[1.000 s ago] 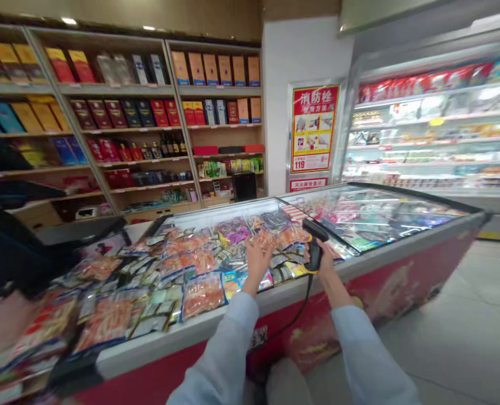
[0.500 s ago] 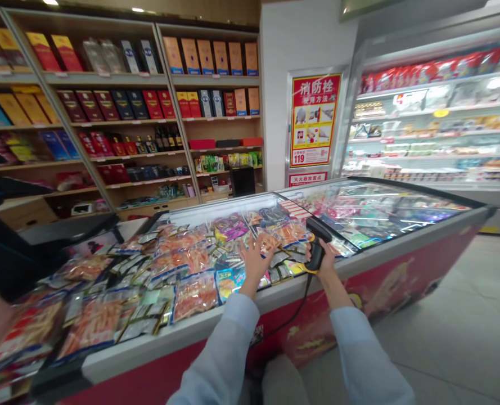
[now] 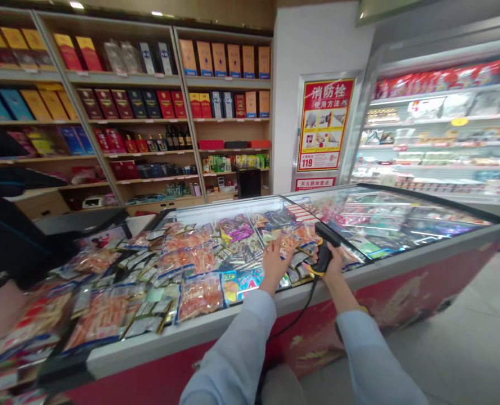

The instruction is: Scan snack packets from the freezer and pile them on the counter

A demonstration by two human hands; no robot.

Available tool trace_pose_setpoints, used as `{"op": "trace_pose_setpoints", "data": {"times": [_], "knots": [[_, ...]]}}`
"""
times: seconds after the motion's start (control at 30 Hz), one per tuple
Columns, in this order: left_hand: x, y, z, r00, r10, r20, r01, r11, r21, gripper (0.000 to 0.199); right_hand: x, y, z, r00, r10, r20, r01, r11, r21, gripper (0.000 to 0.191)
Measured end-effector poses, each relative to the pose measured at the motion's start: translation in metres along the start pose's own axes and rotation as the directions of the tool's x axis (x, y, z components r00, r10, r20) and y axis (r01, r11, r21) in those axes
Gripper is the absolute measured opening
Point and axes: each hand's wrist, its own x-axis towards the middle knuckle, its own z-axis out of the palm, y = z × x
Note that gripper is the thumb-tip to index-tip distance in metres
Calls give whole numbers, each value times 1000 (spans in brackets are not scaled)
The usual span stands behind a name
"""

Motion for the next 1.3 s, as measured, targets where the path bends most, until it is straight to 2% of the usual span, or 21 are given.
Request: {"op": "trace_pose_setpoints", "data": {"times": [0.1,0.23,0.33,0.4,0.47,0.57,0.67,0.73,0.87,1.0,1.07,1.13,1.2,1.3], "knots": [[1,3,8,1000,26,-10,-26,999,25,62,2,0,-1,1000,10,0,-10,1000,-2,31],[-2,3,8,1000,-22,-13,23,998,56,63,1,0,-1,1000,12,7,-12,1000,-14,31],[-1,3,-2,1000,-28,-14,29,998,52,62,-1,-3,0,1000,-5,-31,4,1000,-5,32],[6,2,-17,999,-33,-28,34,999,41,59,-2,-9,4,998,-37,-51,37,999,10,33],[17,0,-41,997,-32,-73,34,999,30,56,-2,-17,11,997,-63,-40,64,998,19,31],[38,-10,-91,985,-21,-172,25,1000,18,53,-5,-30,32,995,-96,22,95,995,21,29],[51,-29,-150,959,-13,-283,16,1000,10,53,-10,-35,66,986,-120,113,118,993,25,27],[51,-48,-189,934,3,-356,1,1000,10,52,-15,-30,91,979,-111,170,110,994,16,27],[30,-102,-251,892,-30,-452,36,999,4,52,-30,3,139,964,-39,262,34,999,21,27],[0,-161,-287,849,-183,-496,194,981,-28,51,-44,56,181,931,81,355,-100,994,36,26],[-12,-187,-297,857,-226,-463,232,972,-45,50,-51,84,201,904,151,399,-172,985,17,26],[-22,-210,-304,919,-202,-338,202,979,-35,57,-56,109,218,870,234,434,-242,969,-36,26],[-31,-230,-307,979,-141,-148,142,990,-3,78,-60,131,230,838,314,447,-298,949,-107,27],[-42,-252,-307,990,-116,77,113,993,46,108,-62,159,239,784,441,436,-379,898,-226,29]]}}
